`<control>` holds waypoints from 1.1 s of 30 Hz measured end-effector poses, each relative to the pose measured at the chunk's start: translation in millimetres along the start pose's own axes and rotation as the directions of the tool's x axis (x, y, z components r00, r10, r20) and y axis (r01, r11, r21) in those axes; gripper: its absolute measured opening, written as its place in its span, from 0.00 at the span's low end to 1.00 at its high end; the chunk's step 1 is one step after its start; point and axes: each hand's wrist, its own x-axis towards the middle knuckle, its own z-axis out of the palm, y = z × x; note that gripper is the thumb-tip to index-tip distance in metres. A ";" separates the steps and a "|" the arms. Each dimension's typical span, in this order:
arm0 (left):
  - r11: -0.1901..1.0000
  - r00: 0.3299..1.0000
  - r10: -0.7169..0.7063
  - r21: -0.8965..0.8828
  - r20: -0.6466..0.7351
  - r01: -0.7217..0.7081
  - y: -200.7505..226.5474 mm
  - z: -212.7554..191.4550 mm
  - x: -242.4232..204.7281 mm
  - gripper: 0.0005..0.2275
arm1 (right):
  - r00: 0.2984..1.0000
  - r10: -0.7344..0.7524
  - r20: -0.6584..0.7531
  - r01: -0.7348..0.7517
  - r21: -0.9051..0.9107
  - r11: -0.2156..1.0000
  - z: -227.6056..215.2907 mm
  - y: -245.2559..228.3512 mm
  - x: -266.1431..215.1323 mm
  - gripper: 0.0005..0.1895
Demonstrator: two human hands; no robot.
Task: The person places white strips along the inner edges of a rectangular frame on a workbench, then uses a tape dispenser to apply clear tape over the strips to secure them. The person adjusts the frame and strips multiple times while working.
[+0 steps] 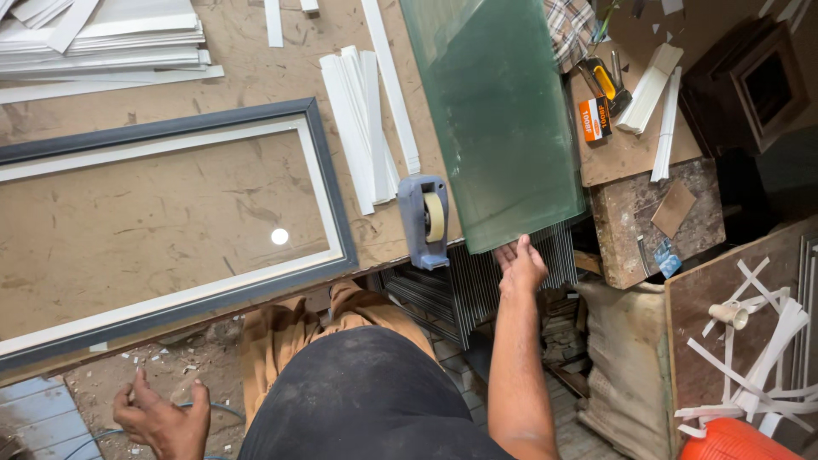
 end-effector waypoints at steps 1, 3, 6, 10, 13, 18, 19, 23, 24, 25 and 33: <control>1.000 1.000 0.007 0.014 0.007 -0.007 5.9 2.7 -2.5 0.39 | 0.999 0.031 0.018 -0.032 0.030 0.999 -3.9 -2.9 -2.2 0.18; 1.000 1.000 -0.017 0.014 -0.007 0.018 13.8 2.9 -5.2 0.36 | 0.995 0.051 -0.081 -0.045 0.066 0.997 -10.3 -10.6 -12.9 0.14; 0.999 0.997 0.032 -0.033 -0.069 -0.034 32.6 -8.7 -1.9 0.31 | 0.997 -0.010 -0.082 0.022 0.150 0.988 -5.5 -30.4 -39.0 0.17; 0.961 0.994 0.039 -0.268 -0.103 -0.066 81.2 -44.0 13.7 0.21 | 0.949 -0.083 0.304 -0.024 0.333 0.943 12.0 -90.8 -75.7 0.16; 0.965 0.982 0.176 -0.187 -0.067 -0.185 135.4 -76.9 35.2 0.17 | 0.903 -0.289 0.317 0.241 0.181 0.953 33.5 -127.7 -107.0 0.16; 0.760 0.972 0.231 -0.630 0.033 -0.159 228.3 -122.9 58.5 0.18 | 0.791 -0.422 0.444 0.350 0.238 0.906 44.8 -159.8 -156.6 0.18; 0.687 0.967 0.242 -0.717 0.074 -0.117 245.6 -128.7 61.4 0.17 | 0.767 -0.437 0.471 0.367 0.237 0.900 43.4 -161.5 -166.1 0.18; 0.225 0.850 0.415 -0.942 0.323 0.249 296.0 -149.9 70.7 0.30 | 0.689 -0.378 0.618 0.230 0.308 0.923 39.7 -168.1 -192.9 0.19; 0.087 0.817 0.478 -0.943 0.323 0.322 303.3 -154.9 74.5 0.35 | 0.659 -0.357 0.662 0.178 0.324 0.929 41.1 -168.0 -197.8 0.19; -0.048 0.783 0.540 -0.917 0.309 0.395 308.3 -159.6 78.6 0.39 | 0.627 -0.337 0.703 0.125 0.336 0.933 43.5 -167.0 -202.6 0.20; -0.384 0.806 0.572 -0.819 0.152 0.427 263.6 -198.4 100.2 0.33 | 0.346 -0.058 0.936 -0.112 0.103 0.988 102.4 -125.4 -233.2 0.18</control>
